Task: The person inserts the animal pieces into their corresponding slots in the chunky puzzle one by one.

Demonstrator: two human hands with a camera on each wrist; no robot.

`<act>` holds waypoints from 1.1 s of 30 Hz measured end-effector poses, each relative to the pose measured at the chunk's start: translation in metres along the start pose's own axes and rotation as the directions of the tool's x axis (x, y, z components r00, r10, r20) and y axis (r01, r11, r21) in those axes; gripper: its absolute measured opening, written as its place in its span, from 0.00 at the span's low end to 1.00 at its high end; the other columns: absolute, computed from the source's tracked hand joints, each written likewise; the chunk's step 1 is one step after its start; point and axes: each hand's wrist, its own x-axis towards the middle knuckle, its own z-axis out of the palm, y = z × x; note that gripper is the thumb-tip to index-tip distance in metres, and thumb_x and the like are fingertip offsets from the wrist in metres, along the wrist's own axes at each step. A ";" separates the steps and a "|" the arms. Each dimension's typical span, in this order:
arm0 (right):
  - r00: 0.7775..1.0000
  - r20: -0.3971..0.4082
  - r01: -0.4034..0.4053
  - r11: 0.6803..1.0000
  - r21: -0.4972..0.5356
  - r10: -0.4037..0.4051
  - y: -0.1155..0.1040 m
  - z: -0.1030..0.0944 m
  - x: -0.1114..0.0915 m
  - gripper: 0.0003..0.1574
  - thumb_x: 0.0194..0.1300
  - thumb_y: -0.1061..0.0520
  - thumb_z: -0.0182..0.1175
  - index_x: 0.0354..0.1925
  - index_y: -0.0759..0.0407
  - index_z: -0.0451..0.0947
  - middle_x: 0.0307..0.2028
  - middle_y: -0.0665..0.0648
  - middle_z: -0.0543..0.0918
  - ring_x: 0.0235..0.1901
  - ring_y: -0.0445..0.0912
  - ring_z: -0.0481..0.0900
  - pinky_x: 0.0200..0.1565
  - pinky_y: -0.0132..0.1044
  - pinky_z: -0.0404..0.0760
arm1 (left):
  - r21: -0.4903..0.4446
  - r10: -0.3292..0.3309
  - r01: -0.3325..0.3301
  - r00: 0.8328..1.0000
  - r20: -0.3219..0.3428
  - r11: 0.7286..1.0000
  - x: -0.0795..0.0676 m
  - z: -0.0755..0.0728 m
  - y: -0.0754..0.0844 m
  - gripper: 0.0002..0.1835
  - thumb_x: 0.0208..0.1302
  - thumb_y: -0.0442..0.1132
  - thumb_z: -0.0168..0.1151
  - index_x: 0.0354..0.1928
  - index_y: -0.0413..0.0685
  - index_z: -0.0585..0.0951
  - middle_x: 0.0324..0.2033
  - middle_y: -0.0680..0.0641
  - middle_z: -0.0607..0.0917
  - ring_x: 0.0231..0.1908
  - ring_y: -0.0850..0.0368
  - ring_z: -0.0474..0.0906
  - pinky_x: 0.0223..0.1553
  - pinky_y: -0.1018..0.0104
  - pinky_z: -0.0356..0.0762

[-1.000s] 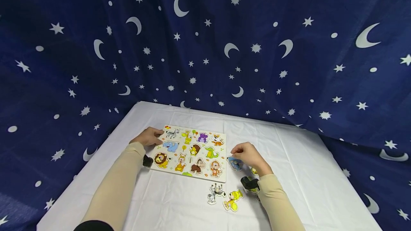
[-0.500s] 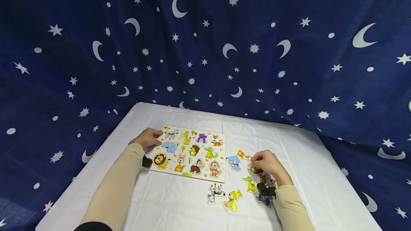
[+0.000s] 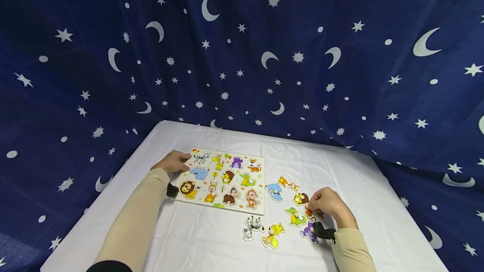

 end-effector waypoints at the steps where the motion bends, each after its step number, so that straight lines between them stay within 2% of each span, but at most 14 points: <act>1: 1.000 0.006 -0.008 1.000 0.005 0.008 0.001 0.000 -0.001 0.09 0.46 0.65 0.70 0.17 0.61 0.79 0.14 0.47 0.75 0.19 0.42 0.70 0.24 0.33 0.69 | -0.005 -0.002 0.002 1.000 -0.001 1.000 0.000 0.000 0.000 0.36 0.61 0.32 0.69 0.71 0.38 0.68 0.75 0.38 0.63 0.75 0.38 0.56 0.74 0.47 0.60; 8: 0.999 0.015 -0.050 0.998 0.029 0.050 0.006 0.003 -0.005 0.10 0.45 0.66 0.70 0.17 0.62 0.78 0.14 0.48 0.75 0.19 0.43 0.72 0.23 0.33 0.70 | 0.046 0.026 -0.026 1.000 -0.013 0.999 -0.004 0.001 -0.001 0.35 0.61 0.33 0.69 0.71 0.38 0.69 0.73 0.36 0.66 0.73 0.39 0.62 0.71 0.47 0.66; 16: 0.999 -0.004 -0.037 0.999 0.011 0.037 0.011 0.006 -0.005 0.12 0.46 0.66 0.72 0.17 0.60 0.76 0.13 0.48 0.74 0.18 0.42 0.71 0.24 0.32 0.69 | 0.073 0.051 -0.050 0.999 -0.011 0.996 -0.005 0.000 0.001 0.35 0.61 0.34 0.70 0.70 0.37 0.70 0.72 0.34 0.67 0.72 0.37 0.62 0.71 0.46 0.65; 27: 0.999 -0.047 -0.025 0.998 0.056 0.028 0.014 0.008 -0.008 0.10 0.44 0.67 0.73 0.19 0.62 0.80 0.15 0.48 0.76 0.19 0.42 0.72 0.23 0.33 0.70 | 0.056 0.034 -0.033 0.999 -0.017 0.998 -0.005 -0.002 0.001 0.36 0.61 0.33 0.69 0.71 0.38 0.69 0.73 0.35 0.66 0.72 0.38 0.62 0.71 0.46 0.65; 33: 0.997 -0.066 -0.029 0.999 0.043 0.032 0.017 0.009 -0.008 0.08 0.44 0.66 0.73 0.19 0.62 0.82 0.15 0.48 0.78 0.20 0.42 0.73 0.23 0.33 0.72 | 0.047 0.024 -0.023 1.000 -0.019 0.999 -0.005 0.000 0.002 0.35 0.62 0.33 0.69 0.71 0.39 0.69 0.73 0.36 0.66 0.73 0.40 0.62 0.72 0.47 0.64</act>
